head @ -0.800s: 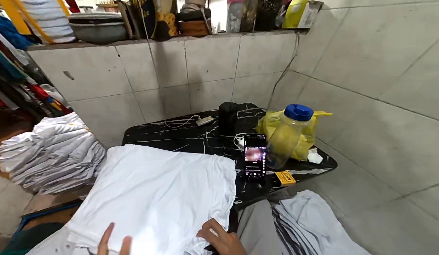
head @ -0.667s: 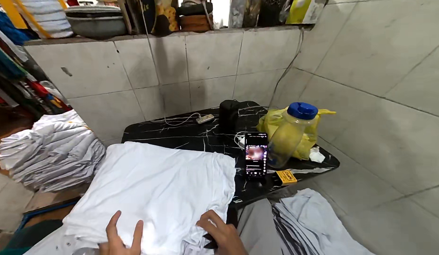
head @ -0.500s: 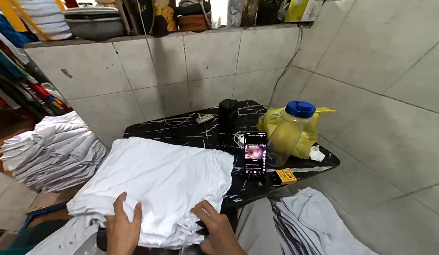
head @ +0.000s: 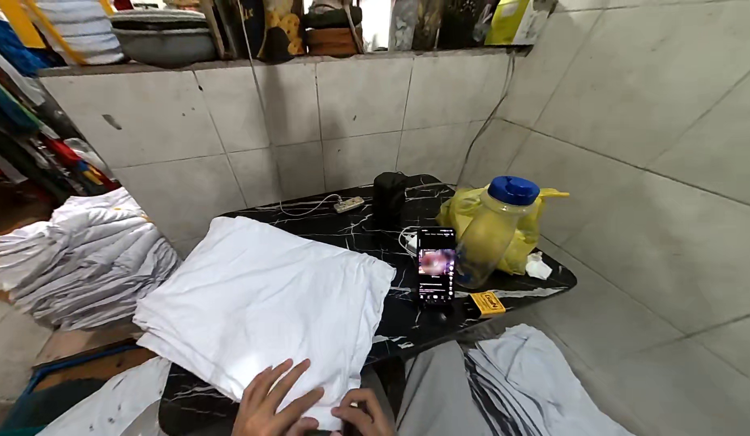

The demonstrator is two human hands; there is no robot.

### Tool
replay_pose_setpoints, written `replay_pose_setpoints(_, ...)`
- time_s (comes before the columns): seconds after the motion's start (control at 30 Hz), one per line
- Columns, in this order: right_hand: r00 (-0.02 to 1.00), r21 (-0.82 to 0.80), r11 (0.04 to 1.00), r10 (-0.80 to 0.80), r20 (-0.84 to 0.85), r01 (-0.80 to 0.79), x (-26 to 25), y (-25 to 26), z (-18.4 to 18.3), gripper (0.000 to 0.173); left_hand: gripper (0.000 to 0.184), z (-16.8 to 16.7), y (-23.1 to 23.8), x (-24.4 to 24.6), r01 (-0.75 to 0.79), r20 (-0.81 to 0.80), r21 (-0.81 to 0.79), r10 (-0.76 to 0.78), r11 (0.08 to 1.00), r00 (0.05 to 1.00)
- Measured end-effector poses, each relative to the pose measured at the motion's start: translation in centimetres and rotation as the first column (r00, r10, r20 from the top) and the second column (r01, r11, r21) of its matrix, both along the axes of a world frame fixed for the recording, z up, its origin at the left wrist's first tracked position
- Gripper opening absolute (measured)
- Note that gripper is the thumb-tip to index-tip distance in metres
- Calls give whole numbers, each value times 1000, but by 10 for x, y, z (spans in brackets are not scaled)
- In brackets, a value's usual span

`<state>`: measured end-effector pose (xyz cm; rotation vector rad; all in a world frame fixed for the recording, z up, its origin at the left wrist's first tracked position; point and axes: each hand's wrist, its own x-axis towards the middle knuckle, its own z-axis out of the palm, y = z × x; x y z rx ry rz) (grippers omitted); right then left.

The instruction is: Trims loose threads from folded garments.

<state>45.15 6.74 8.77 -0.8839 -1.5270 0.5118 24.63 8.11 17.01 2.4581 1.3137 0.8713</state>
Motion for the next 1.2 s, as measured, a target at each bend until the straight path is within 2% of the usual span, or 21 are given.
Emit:
replay_pose_setpoints(0.03, 997, -62, 997, -47, -59, 43, -1, 0, 5, 26, 24, -11, -2, 1, -49, 57, 43, 46, 998, 997)
replay_pose_setpoints(0.1, 980, -310, 946, -145, -140, 96, -6, -1, 22, 35, 21, -22, -6, 3, -136, 124, 101, 123, 986, 985)
replay_pose_setpoints(0.13, 976, -429, 901, -142, -167, 58, -7, 1, 31, 44, 23, -22, -7, 6, -156, 117, 106, 144, 982, 983)
replay_pose_setpoints(0.17, 971, -514, 858, -118, -210, -8, -6, 1, 39, 46, 25, -20, -8, 8, -166, 97, 103, 156, 981, 983)
replay_pose_setpoints(0.27, 964, -611, 780, -39, -264, -135, 2, -3, 59, 20, 33, -17, -10, 8, -143, 39, 70, 141, 987, 989)
replay_pose_setpoints(0.37, 957, -616, 750, 81, -278, -242, 17, -4, 68, 14, 29, -15, -14, 4, -86, 7, 32, 86, 996, 996)
replay_pose_setpoints(0.47, 929, -611, 703, 226, -293, -363, 28, -3, 71, 15, 20, -12, -19, 0, -57, 74, 34, 55, 998, 996)
replay_pose_setpoints(0.6, 945, -633, 702, 221, -241, -326, 35, -7, 76, 17, 16, -2, -26, -3, -75, 105, 115, 62, 991, 992)
replay_pose_setpoints(0.7, 966, -622, 740, 209, -151, -257, 39, -11, 77, 16, 15, 4, -31, 10, -226, 76, 249, 213, 942, 974)
replay_pose_setpoints(0.77, 974, -583, 781, 208, -95, -224, 39, -12, 75, 17, 12, 0, -32, 31, -357, 209, 278, 306, 892, 929)
replay_pose_setpoints(0.83, 981, -505, 846, 196, -6, -172, 37, -13, 73, 18, 14, -8, -35, 60, -418, 451, 161, 310, 894, 837)
replay_pose_setpoints(0.9, 981, -428, 897, 170, 98, -113, 36, -15, 75, 19, 15, -13, -40, 86, -291, 677, -26, 231, 956, 699)
replay_pose_setpoints(0.97, 974, -385, 916, 176, 144, -109, 37, -18, 78, 15, 14, -14, -43, 103, -172, 789, -83, 171, 982, 590)
replay_pose_setpoints(1.1, 967, -433, 886, 230, 105, -164, 41, -23, 78, 22, 4, -23, -43, 105, -169, 773, 32, 83, 985, 629)
replay_pose_setpoints(1.2, 973, -516, 844, 218, 78, -148, 36, -23, 85, 32, 8, -19, -45, 100, -115, 771, 5, 70, 993, 633)
